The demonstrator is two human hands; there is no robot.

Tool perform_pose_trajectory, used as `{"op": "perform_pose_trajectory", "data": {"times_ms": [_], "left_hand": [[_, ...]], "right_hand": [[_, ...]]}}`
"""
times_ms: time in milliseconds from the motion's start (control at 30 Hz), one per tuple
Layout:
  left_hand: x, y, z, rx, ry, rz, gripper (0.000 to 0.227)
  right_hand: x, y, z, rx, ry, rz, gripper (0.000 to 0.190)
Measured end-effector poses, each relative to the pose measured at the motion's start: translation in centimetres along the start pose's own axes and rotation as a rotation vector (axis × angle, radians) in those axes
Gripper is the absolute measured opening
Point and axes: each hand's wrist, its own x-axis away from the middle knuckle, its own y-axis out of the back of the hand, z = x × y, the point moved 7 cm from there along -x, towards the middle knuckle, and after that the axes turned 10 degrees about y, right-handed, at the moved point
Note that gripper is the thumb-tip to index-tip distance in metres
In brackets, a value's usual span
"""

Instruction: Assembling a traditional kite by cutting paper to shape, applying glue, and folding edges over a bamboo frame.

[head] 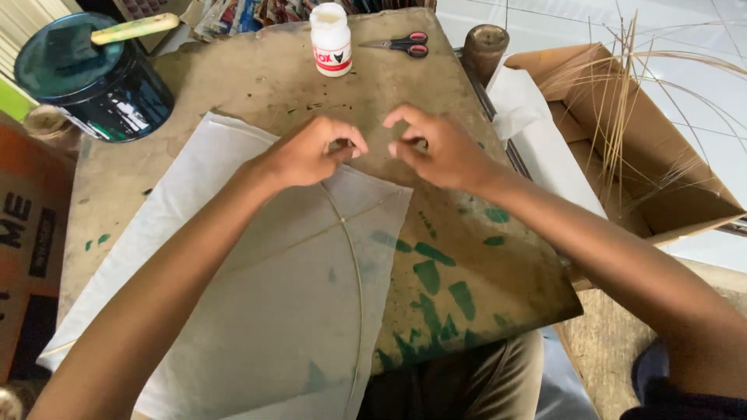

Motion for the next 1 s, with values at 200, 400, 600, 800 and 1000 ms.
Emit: {"op": "perform_pose_trajectory", "data": {"times_ms": [200,400,600,800,1000], "left_hand": [[3.2,-0.1,-3.2,0.001,-0.126,0.013,0.016],[2.6,-2.0,-3.3,0.056,-0.106,0.03,0.022],[1.3,-2.9,-3.3,0.045,-0.082,0.031,0.02],[-1.4,-2.1,-2.5,0.112,0.257,0.179,0.04],[-5.8,0.9,0.9,0.058,0.391,0.072,0.035]], "right_hand": [[2.6,-0.7,0.5,-0.007,-0.284,0.161,0.053],[3.7,-1.3,-0.7,-0.04,-0.386,0.196,0.059],[3.6,-1.4,-1.7,-0.032,-0.402,0.174,0.055],[0.5,-0.1,-0.5,-0.07,-0.46,0.128,0.049],[-3.9,0.7,-4.6,-0.111,-0.252,-0.063,0.052]]}}
